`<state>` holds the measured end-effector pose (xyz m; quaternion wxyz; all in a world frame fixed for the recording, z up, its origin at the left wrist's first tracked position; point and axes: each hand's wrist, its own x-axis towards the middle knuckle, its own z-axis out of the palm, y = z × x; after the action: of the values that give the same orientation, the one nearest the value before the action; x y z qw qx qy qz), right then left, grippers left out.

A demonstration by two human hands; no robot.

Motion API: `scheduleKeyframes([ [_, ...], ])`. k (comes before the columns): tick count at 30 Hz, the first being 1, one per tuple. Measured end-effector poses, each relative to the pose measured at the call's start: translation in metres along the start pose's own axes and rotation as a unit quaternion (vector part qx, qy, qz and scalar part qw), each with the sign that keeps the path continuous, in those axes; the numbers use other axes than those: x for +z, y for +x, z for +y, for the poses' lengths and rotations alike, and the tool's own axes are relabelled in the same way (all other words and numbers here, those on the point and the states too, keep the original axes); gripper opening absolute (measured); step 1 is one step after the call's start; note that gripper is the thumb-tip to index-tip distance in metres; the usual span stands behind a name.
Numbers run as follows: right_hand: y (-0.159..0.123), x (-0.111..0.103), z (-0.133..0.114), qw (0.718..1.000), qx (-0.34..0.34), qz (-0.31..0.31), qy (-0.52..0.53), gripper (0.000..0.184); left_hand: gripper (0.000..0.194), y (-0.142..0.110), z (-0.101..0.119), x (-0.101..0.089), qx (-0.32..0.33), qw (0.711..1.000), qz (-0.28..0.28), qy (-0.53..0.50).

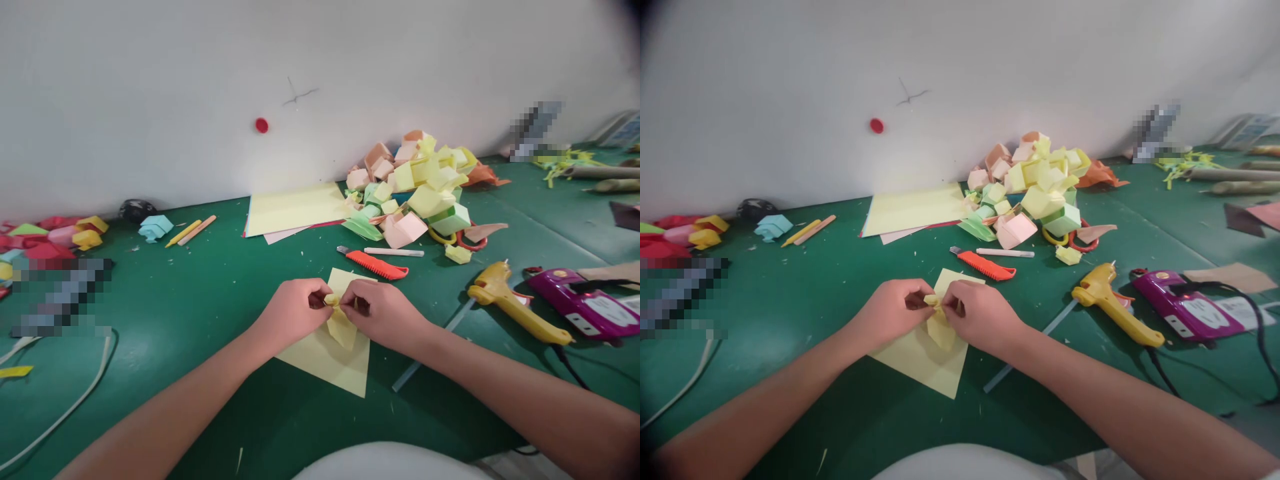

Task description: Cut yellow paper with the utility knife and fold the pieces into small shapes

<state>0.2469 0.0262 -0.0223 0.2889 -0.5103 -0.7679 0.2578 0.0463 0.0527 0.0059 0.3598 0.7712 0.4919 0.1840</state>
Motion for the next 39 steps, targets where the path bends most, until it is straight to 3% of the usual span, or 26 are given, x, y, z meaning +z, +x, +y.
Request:
scheduleKeyframes([
  [4, -0.001, 0.001, -0.001, 1.0, 0.001, 0.013, -0.007, 0.011, 0.01, 0.0, 0.002, -0.001, 0.006, 1.0, -0.004, -0.016],
  [15, 0.001, 0.002, -0.003, 0.999, 0.029, -0.003, 0.032, 0.016, 0.018, 0.001, 0.008, 0.004, 0.085, 0.994, 0.029, 0.061],
  [21, 0.003, -0.003, -0.005, 0.997, 0.066, -0.011, 0.025, 0.008, 0.017, 0.001, 0.01, 0.009, 0.073, 0.993, 0.048, 0.078],
  [26, 0.004, -0.003, -0.004, 0.996, 0.07, -0.005, 0.051, 0.007, 0.018, -0.001, 0.012, 0.01, 0.058, 0.995, 0.077, 0.021],
  [31, 0.004, -0.004, -0.002, 0.987, 0.08, 0.007, 0.14, 0.009, 0.005, -0.003, 0.013, 0.007, 0.038, 0.998, 0.052, 0.01],
  [39, 0.008, -0.004, 0.003, 0.946, 0.129, -0.028, 0.296, 0.018, 0.01, -0.005, 0.016, 0.004, 0.056, 0.994, 0.091, 0.02],
])
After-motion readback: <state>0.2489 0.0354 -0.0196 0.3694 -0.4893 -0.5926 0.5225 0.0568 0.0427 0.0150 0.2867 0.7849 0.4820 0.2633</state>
